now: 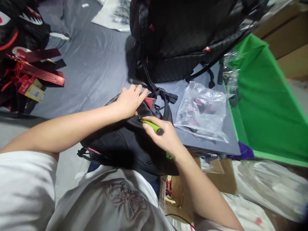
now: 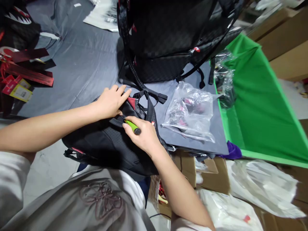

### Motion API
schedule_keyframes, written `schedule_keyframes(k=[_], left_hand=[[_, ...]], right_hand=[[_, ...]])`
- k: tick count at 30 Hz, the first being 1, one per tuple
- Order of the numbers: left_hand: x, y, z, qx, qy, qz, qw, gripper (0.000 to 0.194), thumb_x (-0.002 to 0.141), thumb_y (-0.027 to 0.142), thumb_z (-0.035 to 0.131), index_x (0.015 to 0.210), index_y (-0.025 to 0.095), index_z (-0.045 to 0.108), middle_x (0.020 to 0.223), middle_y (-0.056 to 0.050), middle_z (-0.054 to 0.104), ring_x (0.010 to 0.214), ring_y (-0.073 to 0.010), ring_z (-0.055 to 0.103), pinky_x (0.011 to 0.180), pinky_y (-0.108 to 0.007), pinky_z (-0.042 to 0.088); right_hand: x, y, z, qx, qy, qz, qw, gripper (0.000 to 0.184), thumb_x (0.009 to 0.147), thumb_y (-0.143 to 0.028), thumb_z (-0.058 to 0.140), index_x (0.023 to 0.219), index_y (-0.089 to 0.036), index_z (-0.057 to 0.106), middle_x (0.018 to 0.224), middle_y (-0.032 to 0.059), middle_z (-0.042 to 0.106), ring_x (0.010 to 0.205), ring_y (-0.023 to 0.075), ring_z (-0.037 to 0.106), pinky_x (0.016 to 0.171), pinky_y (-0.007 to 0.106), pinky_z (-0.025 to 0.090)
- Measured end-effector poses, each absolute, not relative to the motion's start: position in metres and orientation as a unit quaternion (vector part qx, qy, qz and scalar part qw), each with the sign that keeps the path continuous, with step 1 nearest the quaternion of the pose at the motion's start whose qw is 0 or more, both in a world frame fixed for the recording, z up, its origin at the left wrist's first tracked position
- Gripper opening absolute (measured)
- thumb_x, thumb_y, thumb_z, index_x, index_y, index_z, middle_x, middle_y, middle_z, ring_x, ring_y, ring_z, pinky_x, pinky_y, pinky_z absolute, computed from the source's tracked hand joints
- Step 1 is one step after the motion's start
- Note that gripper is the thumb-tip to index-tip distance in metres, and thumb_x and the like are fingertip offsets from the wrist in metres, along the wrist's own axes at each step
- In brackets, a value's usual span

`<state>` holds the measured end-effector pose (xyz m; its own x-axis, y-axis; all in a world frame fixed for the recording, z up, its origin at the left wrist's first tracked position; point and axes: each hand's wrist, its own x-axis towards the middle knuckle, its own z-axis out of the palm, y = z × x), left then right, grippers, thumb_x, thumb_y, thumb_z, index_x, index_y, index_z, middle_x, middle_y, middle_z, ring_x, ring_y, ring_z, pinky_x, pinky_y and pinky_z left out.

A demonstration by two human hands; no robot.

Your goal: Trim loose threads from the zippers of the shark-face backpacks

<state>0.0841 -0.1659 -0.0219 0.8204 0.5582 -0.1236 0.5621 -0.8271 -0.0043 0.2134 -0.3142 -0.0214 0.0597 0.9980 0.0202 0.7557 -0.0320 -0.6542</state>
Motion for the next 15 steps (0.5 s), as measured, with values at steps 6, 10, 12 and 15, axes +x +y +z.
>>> schedule_keyframes(k=[6, 10, 12, 15], left_hand=[[0.08, -0.165, -0.021, 0.953, 0.296, -0.059, 0.03, 0.094, 0.083, 0.042, 0.073, 0.157, 0.013, 0.024, 0.163, -0.019, 0.025, 0.135, -0.0365, 0.038, 0.102, -0.046, 0.044], [0.081, -0.163, -0.021, 0.954, 0.291, -0.063, 0.038, 0.094, 0.083, 0.042, 0.074, 0.157, 0.012, 0.024, 0.163, -0.02, 0.026, 0.135, -0.0361, 0.038, 0.102, -0.045, 0.044], [0.08, -0.162, -0.022, 0.955, 0.286, -0.06, 0.041, 0.093, 0.083, 0.041, 0.073, 0.157, 0.013, 0.024, 0.162, -0.02, 0.027, 0.135, -0.0356, 0.038, 0.102, -0.044, 0.045], [0.08, -0.159, -0.024, 0.958, 0.278, -0.051, 0.04, 0.093, 0.082, 0.04, 0.074, 0.156, 0.011, 0.025, 0.161, -0.021, 0.029, 0.134, -0.0362, 0.039, 0.1, -0.045, 0.046]], right_hand=[[0.225, -0.305, -0.016, -0.667, -0.679, 0.248, 0.18, 0.019, 0.089, -0.029, 0.063, 0.105, -0.022, 0.069, 0.098, 0.0033, 0.078, 0.08, 0.0212, 0.074, 0.071, 0.03, 0.053], [0.228, -0.301, -0.019, -0.645, -0.7, 0.25, 0.178, 0.023, 0.089, -0.025, 0.063, 0.11, -0.023, 0.071, 0.106, 0.004, 0.078, 0.088, 0.0212, 0.075, 0.08, 0.03, 0.055], [0.227, -0.3, -0.019, -0.646, -0.711, 0.23, 0.157, 0.024, 0.089, -0.024, 0.063, 0.112, -0.021, 0.072, 0.107, 0.0052, 0.078, 0.089, 0.0227, 0.075, 0.08, 0.032, 0.056], [0.224, -0.3, -0.019, -0.639, -0.727, 0.205, 0.146, 0.026, 0.09, -0.021, 0.062, 0.113, -0.019, 0.072, 0.109, 0.0069, 0.077, 0.092, 0.0243, 0.075, 0.082, 0.033, 0.058]])
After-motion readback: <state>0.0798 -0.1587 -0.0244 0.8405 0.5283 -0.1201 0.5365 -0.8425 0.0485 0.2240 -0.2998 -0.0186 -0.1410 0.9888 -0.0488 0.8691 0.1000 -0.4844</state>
